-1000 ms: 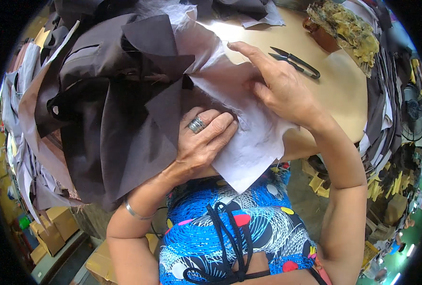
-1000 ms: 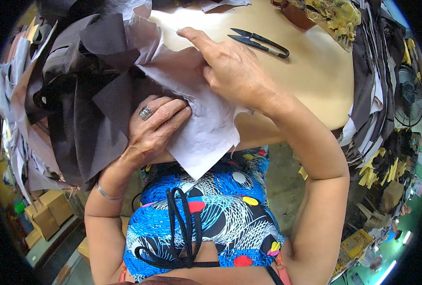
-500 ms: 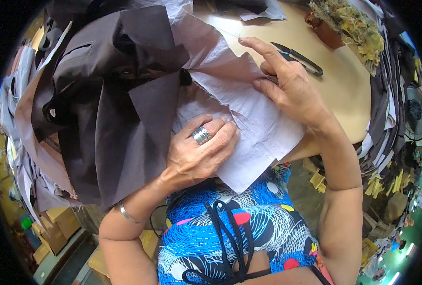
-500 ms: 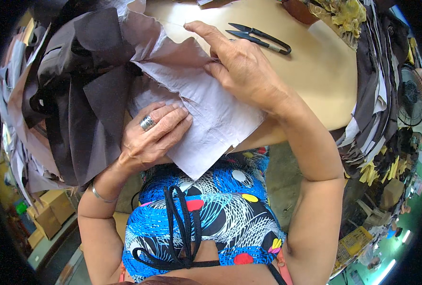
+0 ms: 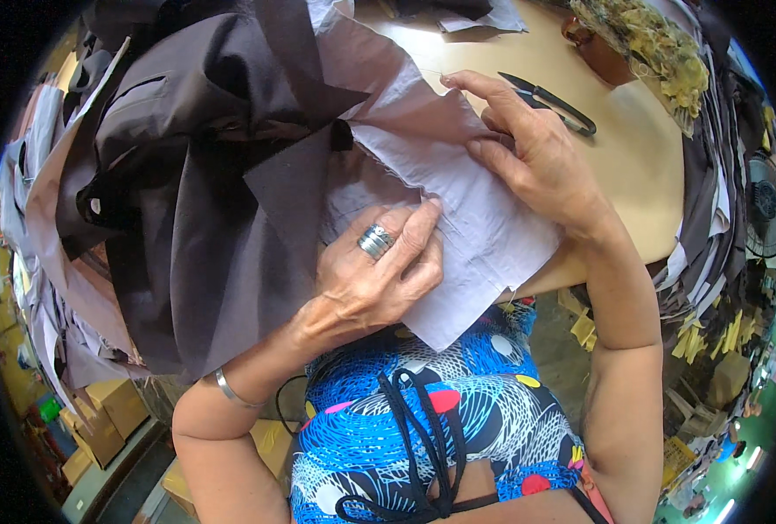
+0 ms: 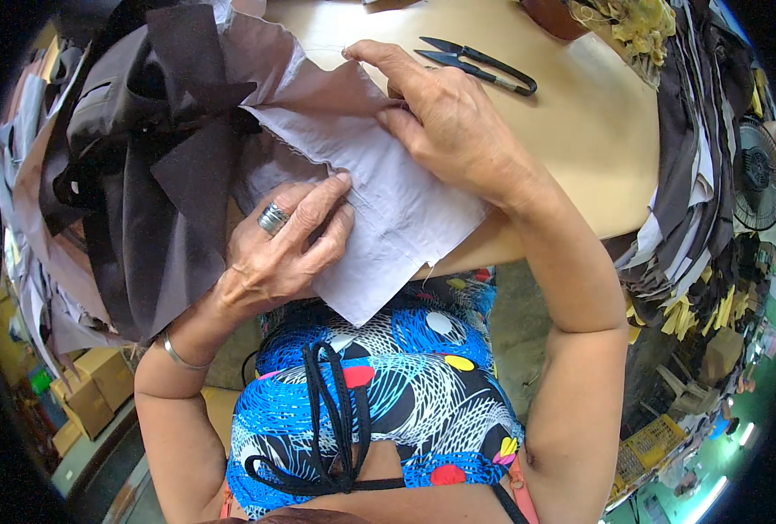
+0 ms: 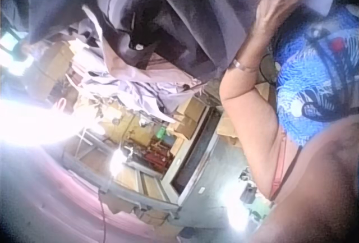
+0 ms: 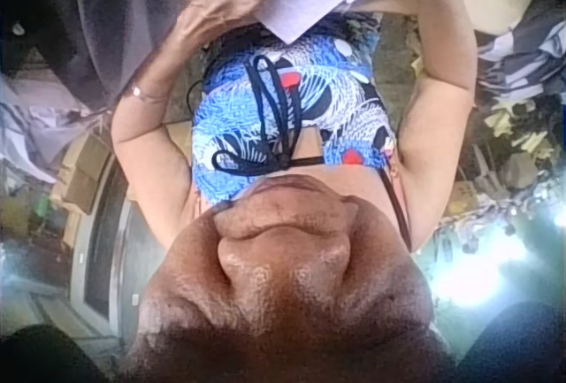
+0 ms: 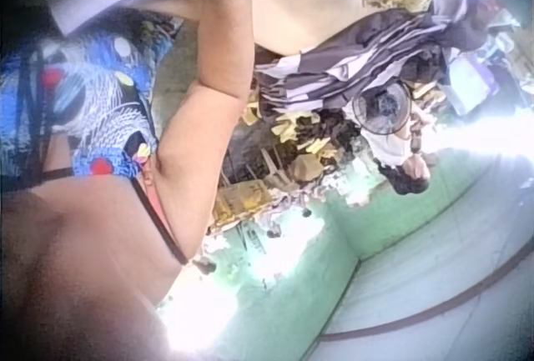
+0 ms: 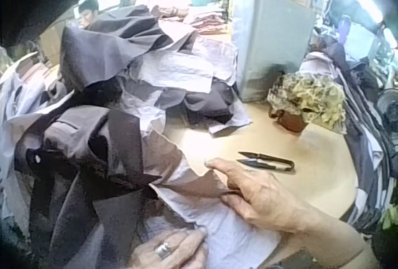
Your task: The person aligns, folds, and presses garment fabric pieces and lining together by hand on a table.
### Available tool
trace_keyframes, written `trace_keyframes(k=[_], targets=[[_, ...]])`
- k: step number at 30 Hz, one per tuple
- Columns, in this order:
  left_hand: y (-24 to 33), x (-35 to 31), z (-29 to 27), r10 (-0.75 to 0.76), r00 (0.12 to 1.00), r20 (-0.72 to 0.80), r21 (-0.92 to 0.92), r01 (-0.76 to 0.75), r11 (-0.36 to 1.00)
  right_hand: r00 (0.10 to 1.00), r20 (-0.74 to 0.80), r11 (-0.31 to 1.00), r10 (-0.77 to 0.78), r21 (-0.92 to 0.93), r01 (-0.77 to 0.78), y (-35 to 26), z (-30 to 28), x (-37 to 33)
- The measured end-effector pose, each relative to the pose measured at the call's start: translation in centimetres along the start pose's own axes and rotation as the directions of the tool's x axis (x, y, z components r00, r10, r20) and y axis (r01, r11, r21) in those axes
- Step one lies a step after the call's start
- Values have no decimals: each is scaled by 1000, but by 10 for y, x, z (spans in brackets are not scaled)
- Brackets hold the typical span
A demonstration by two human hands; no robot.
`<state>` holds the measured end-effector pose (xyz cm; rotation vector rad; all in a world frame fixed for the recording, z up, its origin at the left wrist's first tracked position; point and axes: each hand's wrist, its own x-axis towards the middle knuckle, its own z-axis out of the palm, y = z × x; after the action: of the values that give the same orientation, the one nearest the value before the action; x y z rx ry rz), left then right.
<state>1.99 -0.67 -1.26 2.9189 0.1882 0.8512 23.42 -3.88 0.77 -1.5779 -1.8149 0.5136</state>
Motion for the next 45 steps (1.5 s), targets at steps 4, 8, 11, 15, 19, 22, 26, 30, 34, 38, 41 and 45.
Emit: trace_keyframes(k=[4,8,11,15,19,22,26,30,34,38,41,45], targets=[[3,0,-3,-3,996,84,47,-1,999,1000,2,1000,6,10,-6,-1,-3,0],[1,0,-5,69,993,95,42,-73,996,996,55,997,65,28,-67,-3,-4,1],[5,0,-15,80,977,198,53,-92,994,1000,21,1000,23,17,-23,0,-1,0],[11,-3,-12,42,971,235,24,-49,999,1000,8,1000,2,-9,-2,-2,-1,0],[10,-3,-11,20,972,235,-1,-20,1000,1000,7,1000,22,14,-22,-1,-2,-1],[8,-6,-8,5,982,188,-52,5,999,1000,-1,1000,10,0,-10,-2,-1,-1],[6,2,-14,5,976,217,-45,5,999,999,19,999,34,-7,-34,-3,-1,0],[8,5,-13,-37,968,247,-54,52,997,999,-25,999,-37,-12,36,-1,2,0],[-1,1,-17,-2,964,264,-149,43,988,1000,-1,999,0,-42,0,-3,-1,-1],[-11,-8,-21,-38,987,154,-155,62,986,1000,25,998,18,-62,-17,-4,-3,3],[-15,-6,-21,-20,988,152,-128,39,991,996,-60,958,-62,-283,43,-10,7,9],[-14,0,-16,-20,991,136,-103,34,994,998,-65,970,27,-240,-42,-12,21,14]])
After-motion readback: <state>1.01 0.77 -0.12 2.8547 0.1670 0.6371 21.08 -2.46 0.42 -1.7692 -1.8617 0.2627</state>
